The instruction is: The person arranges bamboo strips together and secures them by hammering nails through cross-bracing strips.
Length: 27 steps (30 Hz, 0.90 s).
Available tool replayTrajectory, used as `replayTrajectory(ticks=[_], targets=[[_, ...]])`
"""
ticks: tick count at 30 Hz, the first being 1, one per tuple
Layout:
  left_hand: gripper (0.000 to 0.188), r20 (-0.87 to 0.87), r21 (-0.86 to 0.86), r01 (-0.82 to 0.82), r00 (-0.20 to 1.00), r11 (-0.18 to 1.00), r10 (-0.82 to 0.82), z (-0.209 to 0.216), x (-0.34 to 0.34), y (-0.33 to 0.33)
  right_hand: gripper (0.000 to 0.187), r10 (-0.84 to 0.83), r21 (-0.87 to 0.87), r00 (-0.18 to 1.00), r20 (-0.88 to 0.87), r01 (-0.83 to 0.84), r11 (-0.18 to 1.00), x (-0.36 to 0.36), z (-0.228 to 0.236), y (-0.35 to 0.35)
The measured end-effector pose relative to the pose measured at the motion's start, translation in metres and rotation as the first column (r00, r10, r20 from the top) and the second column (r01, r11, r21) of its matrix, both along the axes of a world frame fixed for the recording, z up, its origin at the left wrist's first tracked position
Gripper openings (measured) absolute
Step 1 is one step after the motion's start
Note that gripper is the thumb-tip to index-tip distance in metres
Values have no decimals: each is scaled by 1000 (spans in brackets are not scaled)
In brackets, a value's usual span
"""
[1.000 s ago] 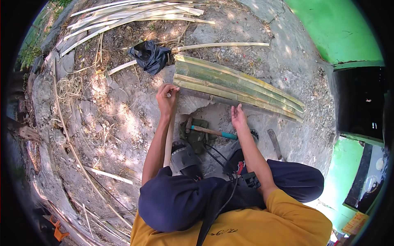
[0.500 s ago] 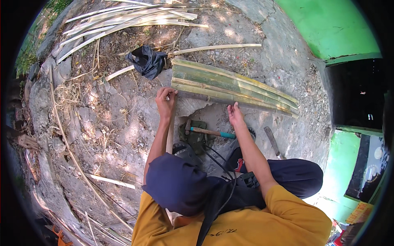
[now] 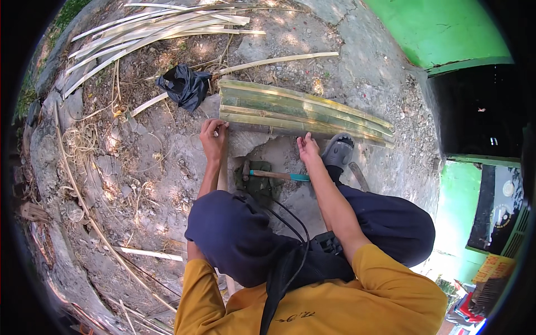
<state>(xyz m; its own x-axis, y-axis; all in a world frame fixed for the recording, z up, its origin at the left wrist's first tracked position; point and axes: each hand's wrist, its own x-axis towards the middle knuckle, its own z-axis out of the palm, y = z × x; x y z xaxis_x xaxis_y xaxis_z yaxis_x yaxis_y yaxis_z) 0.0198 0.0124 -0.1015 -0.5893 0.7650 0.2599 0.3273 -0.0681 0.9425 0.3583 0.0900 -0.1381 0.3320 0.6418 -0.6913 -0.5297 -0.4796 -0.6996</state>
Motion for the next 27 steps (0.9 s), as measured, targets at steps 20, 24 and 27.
replayTrajectory(ticks=[20,24,27], targets=[[13,-58,15,-43,997,999,44,-4,-4,0,29,359,-108,904,231,-343,933,-19,22,-37],[13,-51,20,-13,999,1000,14,-5,-2,-2,29,570,-174,264,778,-781,600,-58,48,-87],[13,-64,15,-22,998,1000,23,-5,-10,-7,30,412,-232,-177,894,-969,88,-74,80,-115]])
